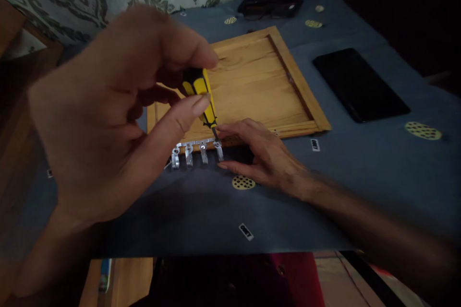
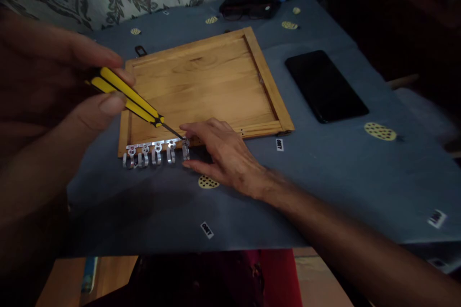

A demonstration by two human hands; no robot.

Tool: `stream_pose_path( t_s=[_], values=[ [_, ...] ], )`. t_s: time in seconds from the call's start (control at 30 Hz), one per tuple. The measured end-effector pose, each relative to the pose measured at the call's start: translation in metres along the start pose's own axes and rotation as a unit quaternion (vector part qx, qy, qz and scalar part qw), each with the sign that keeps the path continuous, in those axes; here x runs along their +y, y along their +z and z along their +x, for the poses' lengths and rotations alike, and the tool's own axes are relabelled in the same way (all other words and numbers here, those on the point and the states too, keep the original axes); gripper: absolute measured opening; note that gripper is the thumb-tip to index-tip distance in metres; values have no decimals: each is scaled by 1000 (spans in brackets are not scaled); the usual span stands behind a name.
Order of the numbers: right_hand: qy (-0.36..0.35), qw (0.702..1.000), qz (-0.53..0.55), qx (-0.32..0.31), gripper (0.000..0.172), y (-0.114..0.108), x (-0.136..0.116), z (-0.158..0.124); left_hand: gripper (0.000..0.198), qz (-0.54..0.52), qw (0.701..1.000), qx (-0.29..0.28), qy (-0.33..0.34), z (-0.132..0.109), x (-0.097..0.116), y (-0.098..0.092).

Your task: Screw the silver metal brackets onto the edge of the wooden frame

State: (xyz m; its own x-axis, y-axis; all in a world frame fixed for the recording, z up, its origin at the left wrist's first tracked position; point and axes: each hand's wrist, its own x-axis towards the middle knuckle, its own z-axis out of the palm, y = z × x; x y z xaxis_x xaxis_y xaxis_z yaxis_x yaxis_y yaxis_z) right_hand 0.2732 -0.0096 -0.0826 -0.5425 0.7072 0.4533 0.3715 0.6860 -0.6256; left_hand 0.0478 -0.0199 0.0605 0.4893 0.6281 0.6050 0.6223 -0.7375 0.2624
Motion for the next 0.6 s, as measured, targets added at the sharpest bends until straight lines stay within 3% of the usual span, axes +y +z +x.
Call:
stream_pose_path(
  t_s=[0.1,0.33,0.6],
  values=[
    [-5,1000,0,4,57,1,0,0,19,-48,996,-41,-70,-2,-4,5],
    [2,1000,-4,-3,54,-2,-2,1,16,-15,999,-17,-24,5,-2,7],
    [2,1000,-1,-3,52,-2,-4,3,18,4,999,-20,-32,4,0,9]
  ],
)
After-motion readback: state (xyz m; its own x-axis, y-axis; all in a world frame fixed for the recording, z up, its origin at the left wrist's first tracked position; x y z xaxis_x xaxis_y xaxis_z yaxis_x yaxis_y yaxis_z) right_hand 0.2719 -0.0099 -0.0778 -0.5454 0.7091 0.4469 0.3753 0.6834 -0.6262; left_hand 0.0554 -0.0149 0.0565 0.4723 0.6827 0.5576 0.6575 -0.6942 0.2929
